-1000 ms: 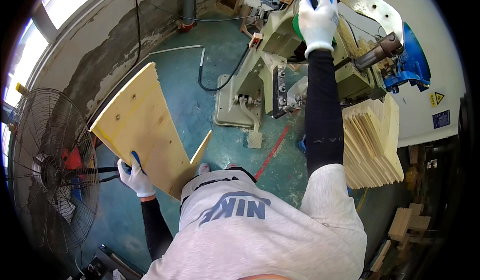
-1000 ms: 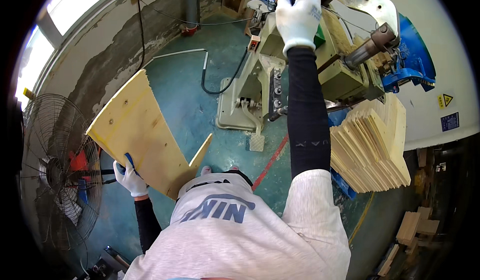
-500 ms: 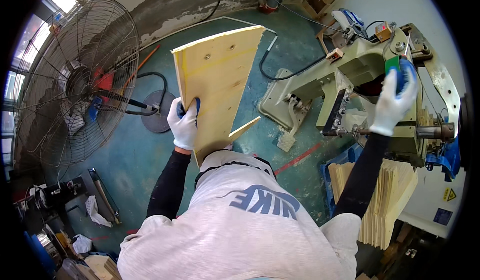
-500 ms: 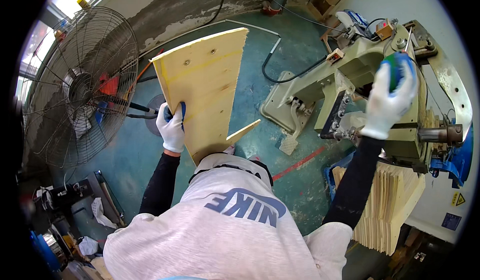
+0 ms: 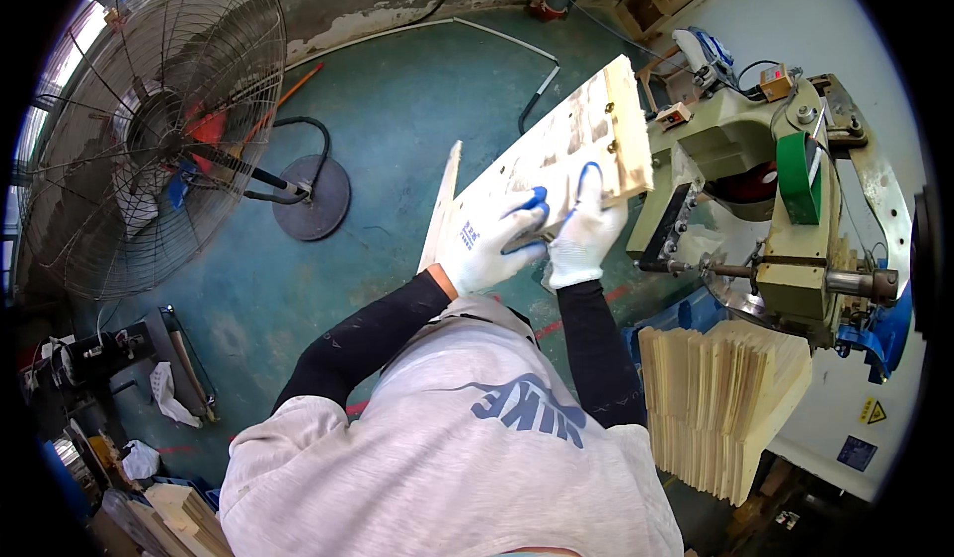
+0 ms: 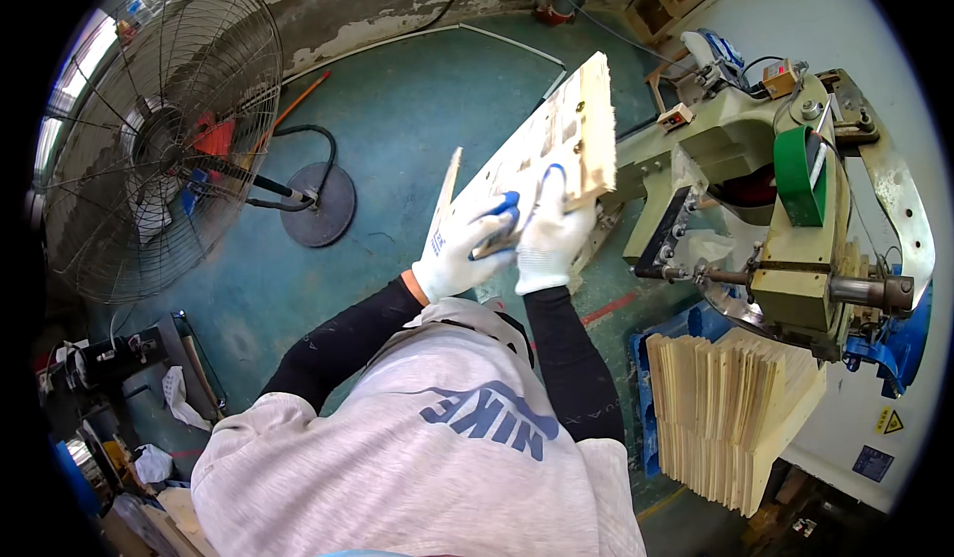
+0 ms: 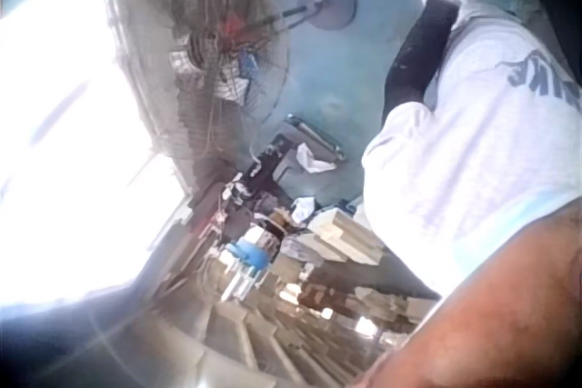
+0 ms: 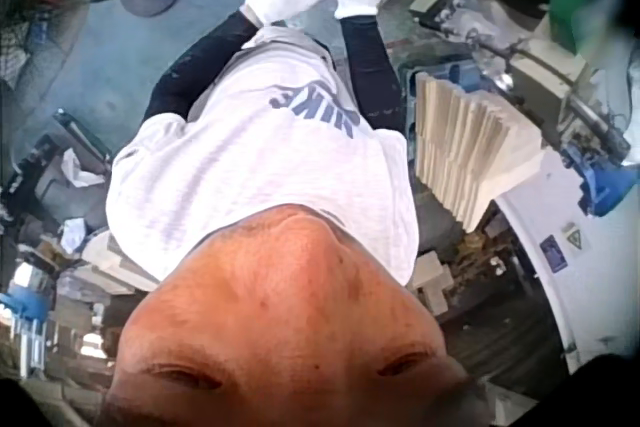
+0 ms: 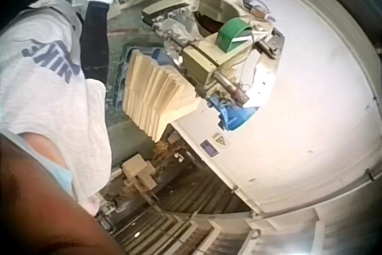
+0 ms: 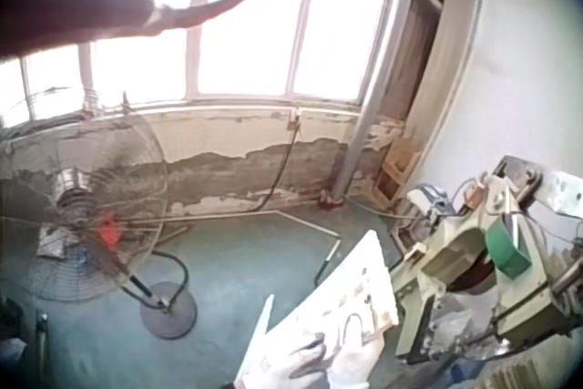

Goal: The person uses a pneumatic stapling machine to join L-shaped plywood panels, inserting a metal staple into pre-marked locations on each piece before stacking them on a nearby pallet.

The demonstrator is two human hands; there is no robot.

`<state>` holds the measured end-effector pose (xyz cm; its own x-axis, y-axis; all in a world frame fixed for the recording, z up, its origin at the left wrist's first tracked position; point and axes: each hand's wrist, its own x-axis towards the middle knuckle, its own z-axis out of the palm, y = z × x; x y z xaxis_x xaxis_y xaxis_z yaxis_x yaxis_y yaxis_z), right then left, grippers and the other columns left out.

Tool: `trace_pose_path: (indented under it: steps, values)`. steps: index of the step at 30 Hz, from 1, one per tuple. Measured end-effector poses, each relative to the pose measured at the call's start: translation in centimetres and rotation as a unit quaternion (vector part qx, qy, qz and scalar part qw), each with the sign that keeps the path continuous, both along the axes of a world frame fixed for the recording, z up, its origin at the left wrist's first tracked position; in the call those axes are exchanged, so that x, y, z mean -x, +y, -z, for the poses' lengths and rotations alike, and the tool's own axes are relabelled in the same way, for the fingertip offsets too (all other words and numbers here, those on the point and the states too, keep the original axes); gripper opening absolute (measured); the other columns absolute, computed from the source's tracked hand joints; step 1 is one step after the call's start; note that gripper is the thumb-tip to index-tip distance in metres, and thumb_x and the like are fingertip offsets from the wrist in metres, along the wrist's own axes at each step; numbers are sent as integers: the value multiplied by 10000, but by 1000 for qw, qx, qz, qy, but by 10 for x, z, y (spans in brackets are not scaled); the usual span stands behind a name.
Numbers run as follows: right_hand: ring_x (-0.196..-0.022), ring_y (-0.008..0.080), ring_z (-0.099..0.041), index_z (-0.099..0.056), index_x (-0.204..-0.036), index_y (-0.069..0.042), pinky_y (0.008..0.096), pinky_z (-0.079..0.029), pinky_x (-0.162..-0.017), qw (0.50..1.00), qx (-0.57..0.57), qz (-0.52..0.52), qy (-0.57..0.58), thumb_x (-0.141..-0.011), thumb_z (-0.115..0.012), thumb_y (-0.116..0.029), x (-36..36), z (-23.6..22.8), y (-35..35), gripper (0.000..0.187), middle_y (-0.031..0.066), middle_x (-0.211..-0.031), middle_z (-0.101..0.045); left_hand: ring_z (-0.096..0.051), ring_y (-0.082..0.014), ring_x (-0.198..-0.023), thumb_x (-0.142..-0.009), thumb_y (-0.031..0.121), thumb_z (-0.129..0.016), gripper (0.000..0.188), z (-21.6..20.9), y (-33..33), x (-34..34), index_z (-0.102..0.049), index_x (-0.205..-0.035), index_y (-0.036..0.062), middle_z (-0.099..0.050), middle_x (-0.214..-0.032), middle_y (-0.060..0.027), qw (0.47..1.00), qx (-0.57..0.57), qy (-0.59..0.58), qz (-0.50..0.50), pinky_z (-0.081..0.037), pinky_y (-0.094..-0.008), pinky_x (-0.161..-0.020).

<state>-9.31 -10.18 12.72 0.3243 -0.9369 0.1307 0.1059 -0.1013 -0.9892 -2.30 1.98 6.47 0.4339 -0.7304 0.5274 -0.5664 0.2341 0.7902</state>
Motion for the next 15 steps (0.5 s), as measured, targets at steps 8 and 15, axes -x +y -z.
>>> trace_pose_path:
  steps: [8,15]
  values:
    - [-1190,236,-613,-513,-1377,59,390,-574,-1010,966,96,221,90,-1031,-585,-149,121,-13,-16,410,161,-1333,-588,-592,-350,-1229,-944,353,-654,476,151,111,-62,-646,-1249,-12,-645,-1285,-197,888,-348,156,-258,-453,-403,-1063]
    - [-1366,326,-484,-454,-1488,-62,511,-412,-1146,940,-125,271,-165,-1078,-454,-338,197,-58,36,494,132,-1497,-491,-377,-361,-1452,-1003,528,-520,697,247,145,-135,-448,-1486,31,-444,-1531,-221,750,-571,151,-298,-309,-415,-1188]
